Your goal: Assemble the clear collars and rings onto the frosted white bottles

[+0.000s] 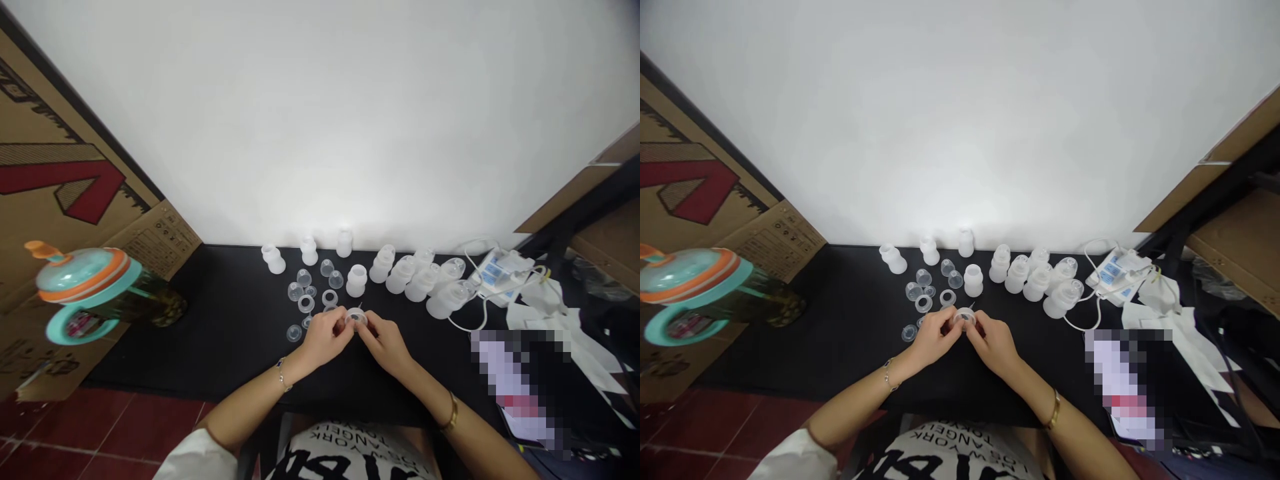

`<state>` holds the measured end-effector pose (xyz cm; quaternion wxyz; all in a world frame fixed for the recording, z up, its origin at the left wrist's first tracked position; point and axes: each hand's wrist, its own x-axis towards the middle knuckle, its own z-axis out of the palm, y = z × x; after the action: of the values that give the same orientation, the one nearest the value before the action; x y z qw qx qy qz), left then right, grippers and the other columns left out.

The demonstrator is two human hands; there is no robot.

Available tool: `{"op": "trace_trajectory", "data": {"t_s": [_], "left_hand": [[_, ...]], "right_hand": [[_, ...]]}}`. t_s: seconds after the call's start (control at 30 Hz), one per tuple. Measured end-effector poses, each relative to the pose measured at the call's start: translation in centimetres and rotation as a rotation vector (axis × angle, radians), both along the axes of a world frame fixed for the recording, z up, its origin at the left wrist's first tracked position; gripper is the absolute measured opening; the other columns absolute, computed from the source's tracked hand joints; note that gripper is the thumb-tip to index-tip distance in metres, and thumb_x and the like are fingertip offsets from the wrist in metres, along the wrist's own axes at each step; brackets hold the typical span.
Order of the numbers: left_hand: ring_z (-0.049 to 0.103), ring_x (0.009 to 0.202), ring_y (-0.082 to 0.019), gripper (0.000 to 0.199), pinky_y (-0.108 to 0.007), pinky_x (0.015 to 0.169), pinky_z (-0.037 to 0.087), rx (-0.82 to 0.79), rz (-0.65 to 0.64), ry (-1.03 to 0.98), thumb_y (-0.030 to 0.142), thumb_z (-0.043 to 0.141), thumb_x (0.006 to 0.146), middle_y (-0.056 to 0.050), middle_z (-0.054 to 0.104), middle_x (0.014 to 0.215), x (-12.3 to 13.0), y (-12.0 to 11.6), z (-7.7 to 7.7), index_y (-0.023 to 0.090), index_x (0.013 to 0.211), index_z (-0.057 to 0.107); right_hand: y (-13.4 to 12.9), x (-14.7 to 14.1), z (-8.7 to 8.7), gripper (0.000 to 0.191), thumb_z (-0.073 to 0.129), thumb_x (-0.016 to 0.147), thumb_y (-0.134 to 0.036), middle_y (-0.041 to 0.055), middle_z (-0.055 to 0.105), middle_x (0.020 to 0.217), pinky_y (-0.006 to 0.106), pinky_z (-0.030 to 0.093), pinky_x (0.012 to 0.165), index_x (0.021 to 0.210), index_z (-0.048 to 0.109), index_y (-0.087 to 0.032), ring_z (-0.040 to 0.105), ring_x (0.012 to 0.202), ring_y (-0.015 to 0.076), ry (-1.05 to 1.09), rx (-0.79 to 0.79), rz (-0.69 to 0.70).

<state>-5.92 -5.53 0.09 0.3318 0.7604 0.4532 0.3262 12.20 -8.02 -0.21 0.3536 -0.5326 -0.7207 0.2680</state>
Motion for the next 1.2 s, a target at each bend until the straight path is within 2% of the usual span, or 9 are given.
{"op": "trace_trajectory", "data": {"t_s": [0.57,1.2], "left_hand": [[0.042,0.054,-0.010,0.031,-0.024,0.056,0.029,-0.048,0.021,0.015,0.032,0.053,0.090,0.005,0.046,0.058,0.07,0.12,0.24,0.021,0.065,0.040],[0.039,0.051,-0.010,0.032,-0.026,0.055,0.025,-0.021,0.036,0.068,0.031,0.051,0.090,0.006,0.042,0.055,0.17,0.09,0.24,0.021,0.064,0.036]], "right_hand": [[-0.01,0.05,-0.07,0.036,0.047,0.101,-0.042,-0.0043,0.052,0.057,0.025,0.027,0.049,0.070,0.042,-0.024,0.048,0.048,0.0122,-0.051,-0.017,0.002],[0.06,-0.15,0.00,0.037,0.047,0.100,-0.041,-0.0050,0.046,0.054,0.026,0.025,0.049,0.068,0.038,-0.024,0.043,0.046,0.0117,-0.057,-0.016,-0.002]]}}
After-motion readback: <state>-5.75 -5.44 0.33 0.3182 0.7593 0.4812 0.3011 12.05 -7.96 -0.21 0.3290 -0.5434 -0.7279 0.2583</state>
